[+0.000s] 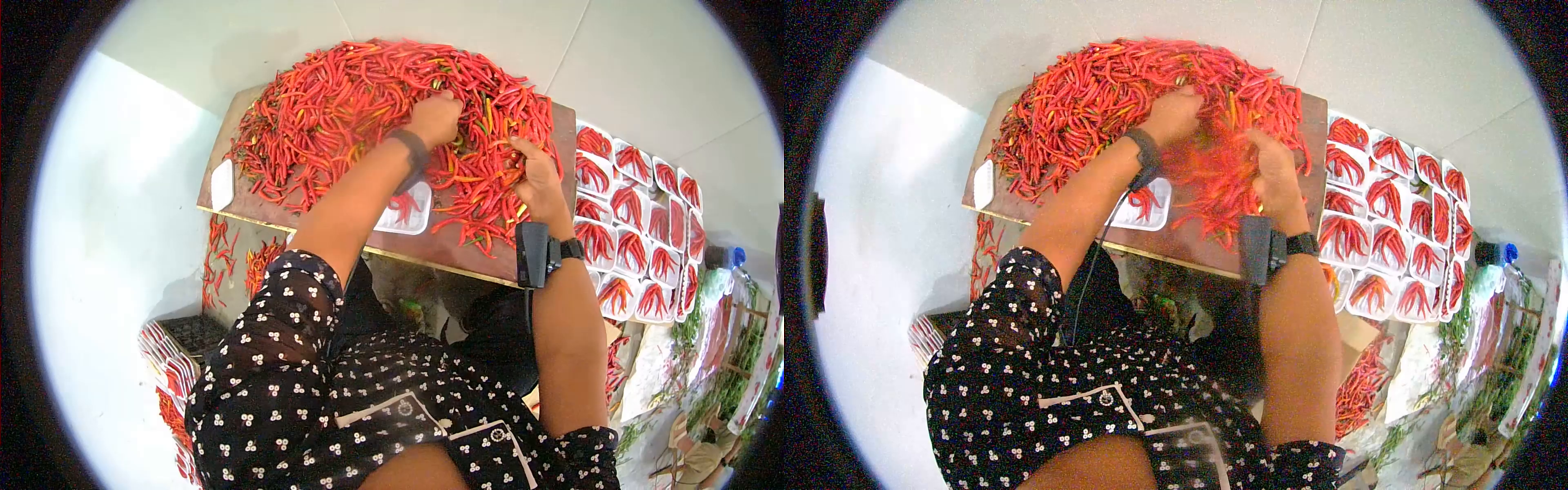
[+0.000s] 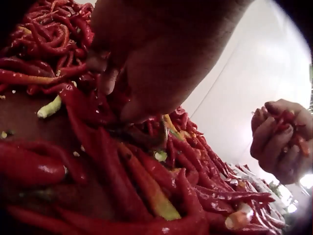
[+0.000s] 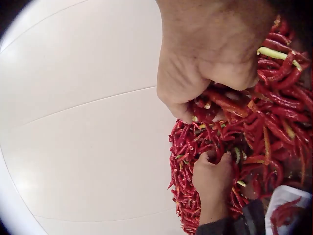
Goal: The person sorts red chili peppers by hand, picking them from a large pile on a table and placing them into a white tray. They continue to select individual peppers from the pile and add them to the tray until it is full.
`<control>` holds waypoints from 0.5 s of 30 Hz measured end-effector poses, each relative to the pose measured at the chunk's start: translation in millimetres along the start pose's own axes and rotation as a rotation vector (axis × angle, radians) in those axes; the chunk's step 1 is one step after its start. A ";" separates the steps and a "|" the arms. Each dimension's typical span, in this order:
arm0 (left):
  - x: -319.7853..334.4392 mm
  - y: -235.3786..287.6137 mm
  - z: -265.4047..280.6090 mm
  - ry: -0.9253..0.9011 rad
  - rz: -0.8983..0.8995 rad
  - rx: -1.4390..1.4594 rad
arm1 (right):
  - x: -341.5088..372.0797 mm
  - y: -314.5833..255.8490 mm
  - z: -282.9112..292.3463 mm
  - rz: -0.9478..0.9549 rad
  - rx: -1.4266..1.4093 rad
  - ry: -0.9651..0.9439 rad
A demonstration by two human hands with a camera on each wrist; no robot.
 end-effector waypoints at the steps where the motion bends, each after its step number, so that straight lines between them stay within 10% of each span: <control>1: -0.4 0.5 -1.2 -0.002 0.001 0.001 | -0.5 0.4 0.5 -0.002 0.000 0.001; 10: 8.5 -5.9 4.9 0.020 -0.007 0.125 | 1.5 -0.9 -0.8 -0.003 -0.043 0.012; 15: 28.7 19.6 0.4 -0.425 -0.067 0.567 | 0.9 -2.1 -2.0 0.024 -0.026 -0.041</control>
Point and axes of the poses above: each hand's wrist, its own x-axis away from the middle knuckle, its own z-axis out of the back of the hand, y = z × x, the point moved 7 cm from there along -x, towards the middle knuckle, and after that the axes turned 15 degrees about x, right-handed, at the moved point
